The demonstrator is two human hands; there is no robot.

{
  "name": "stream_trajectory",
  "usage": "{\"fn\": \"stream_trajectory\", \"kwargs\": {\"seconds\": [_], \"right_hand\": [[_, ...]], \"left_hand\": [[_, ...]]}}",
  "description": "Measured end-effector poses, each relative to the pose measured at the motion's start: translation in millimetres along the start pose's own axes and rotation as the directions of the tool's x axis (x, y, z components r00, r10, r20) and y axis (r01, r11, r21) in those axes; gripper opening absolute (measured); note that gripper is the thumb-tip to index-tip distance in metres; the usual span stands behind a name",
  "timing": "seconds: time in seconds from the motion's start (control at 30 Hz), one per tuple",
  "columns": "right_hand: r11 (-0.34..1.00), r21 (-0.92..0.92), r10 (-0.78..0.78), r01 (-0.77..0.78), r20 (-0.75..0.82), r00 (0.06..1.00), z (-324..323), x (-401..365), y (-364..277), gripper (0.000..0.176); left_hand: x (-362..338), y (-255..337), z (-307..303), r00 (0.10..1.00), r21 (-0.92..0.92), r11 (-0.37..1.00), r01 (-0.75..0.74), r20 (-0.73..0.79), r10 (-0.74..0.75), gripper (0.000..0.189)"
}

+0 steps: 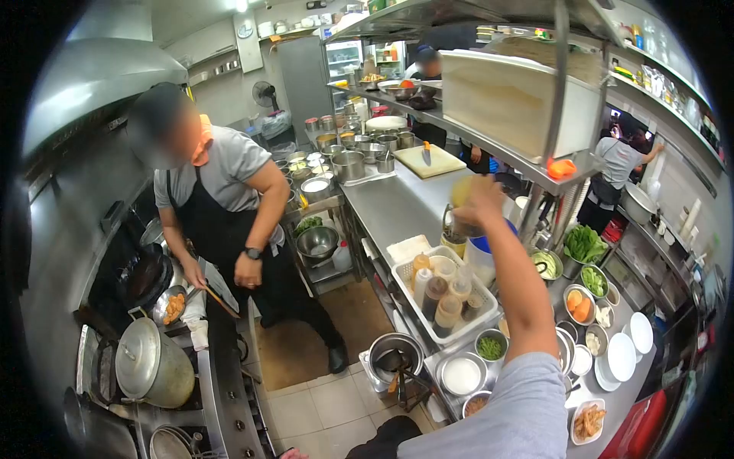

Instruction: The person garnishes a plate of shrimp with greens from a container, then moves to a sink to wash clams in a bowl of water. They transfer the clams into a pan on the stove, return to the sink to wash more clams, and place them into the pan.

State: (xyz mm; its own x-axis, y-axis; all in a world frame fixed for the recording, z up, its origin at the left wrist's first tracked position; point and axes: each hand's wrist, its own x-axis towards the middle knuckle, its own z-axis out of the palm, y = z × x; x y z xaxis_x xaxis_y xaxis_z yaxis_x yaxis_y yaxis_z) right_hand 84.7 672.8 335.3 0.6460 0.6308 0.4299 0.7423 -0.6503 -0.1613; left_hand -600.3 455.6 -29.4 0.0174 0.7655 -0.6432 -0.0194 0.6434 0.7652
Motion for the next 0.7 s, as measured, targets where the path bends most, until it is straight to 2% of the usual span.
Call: {"fn": "stream_trajectory", "kwargs": {"seconds": [0.03, 0.07, 0.1, 0.13, 0.17, 0.23, 0.3, 0.37, 0.4, 0.43, 0.5, 0.6, 0.63, 0.7], "right_hand": [[0.992, 0.076, -0.103, 0.097, 0.078, 0.992, -19.2, -20.0, -12.9, 0.089], [0.952, 0.235, -0.227, 0.198, 0.103, 0.968, -38.9, -44.6, -24.5, 0.093], [0.875, 0.389, -0.355, 0.289, 0.11, 0.928, -58.3, -74.3, -35.5, 0.097], [0.764, 0.562, -0.462, 0.317, 0.133, 0.877, -81.3, -108.8, -48.4, 0.101], [0.624, 0.715, -0.564, 0.316, 0.132, 0.815, -104.0, -145.0, -59.6, 0.104], [0.413, 0.837, -0.749, 0.359, 0.088, 0.657, -134.7, -217.5, -70.9, 0.106], [0.259, 0.844, -0.861, 0.471, -0.02, 0.508, -160.6, -300.2, -76.6, 0.107], [0.154, 0.869, -0.913, 0.471, -0.057, 0.404, -176.4, -379.0, -77.2, 0.109], [0.18, 0.889, -0.908, 0.422, -0.014, 0.419, -184.3, -418.0, -75.6, 0.11], [0.211, 0.906, -0.902, 0.368, 0.035, 0.431, -189.4, -454.0, -70.6, 0.111], [0.224, 0.925, -0.881, 0.307, 0.058, 0.469, -169.4, -505.5, -56.0, 0.112], [0.239, 0.949, -0.83, 0.204, 0.09, 0.55, -166.6, -571.4, -31.2, 0.112], [0.262, 0.95, -0.797, 0.172, 0.112, 0.594, -170.8, -590.9, -21.6, 0.112], [0.296, 0.931, -0.772, 0.215, 0.1, 0.628, -182.8, -618.3, -0.8, 0.112]], "left_hand": [[-6.1, 17.4, 13.8, 0.992, 0.127, 0.984, -0.123, 0.037, 0.119, 0.042], [-12.8, 38.7, 31.0, 0.968, 0.243, 0.937, -0.25, 0.085, 0.236, 0.046], [-35.5, 69.2, 63.5, 0.904, 0.061, 0.905, -0.421, 0.111, 0.413, 0.044], [-60.7, 92.0, 86.5, 0.814, -0.12, 0.82, -0.56, 0.101, 0.571, 0.042], [-40.5, 100.7, 81.0, 0.716, -0.087, 0.788, -0.609, 0.366, 0.594, 0.084], [-91.2, 147.1, 111.5, 0.552, -0.207, 0.689, -0.695, 0.46, 0.696, 0.119], [-127.7, 157.0, 131.6, 0.395, -0.428, 0.581, -0.692, 0.448, 0.802, 0.135], [-147.4, 136.1, 139.2, 0.313, -0.617, 0.483, -0.622, 0.369, 0.875, 0.143], [-170.0, 122.6, 136.6, 0.318, -0.643, 0.456, -0.616, 0.326, 0.89, 0.14], [-191.7, 106.9, 134.0, 0.354, -0.763, 0.413, -0.498, 0.256, 0.9, 0.134], [-222.3, 74.5, 114.0, 0.418, -0.822, 0.431, -0.372, 0.265, 0.869, 0.127], [-249.5, 26.4, 85.4, 0.483, -0.738, 0.556, -0.383, 0.353, 0.801, 0.12], [-256.8, 14.8, 78.2, 0.488, -0.726, 0.585, -0.361, 0.388, 0.782, 0.12], [-277.2, 0.0, 69.7, 0.46, -0.679, 0.653, -0.336, 0.487, 0.743, 0.117]]}}
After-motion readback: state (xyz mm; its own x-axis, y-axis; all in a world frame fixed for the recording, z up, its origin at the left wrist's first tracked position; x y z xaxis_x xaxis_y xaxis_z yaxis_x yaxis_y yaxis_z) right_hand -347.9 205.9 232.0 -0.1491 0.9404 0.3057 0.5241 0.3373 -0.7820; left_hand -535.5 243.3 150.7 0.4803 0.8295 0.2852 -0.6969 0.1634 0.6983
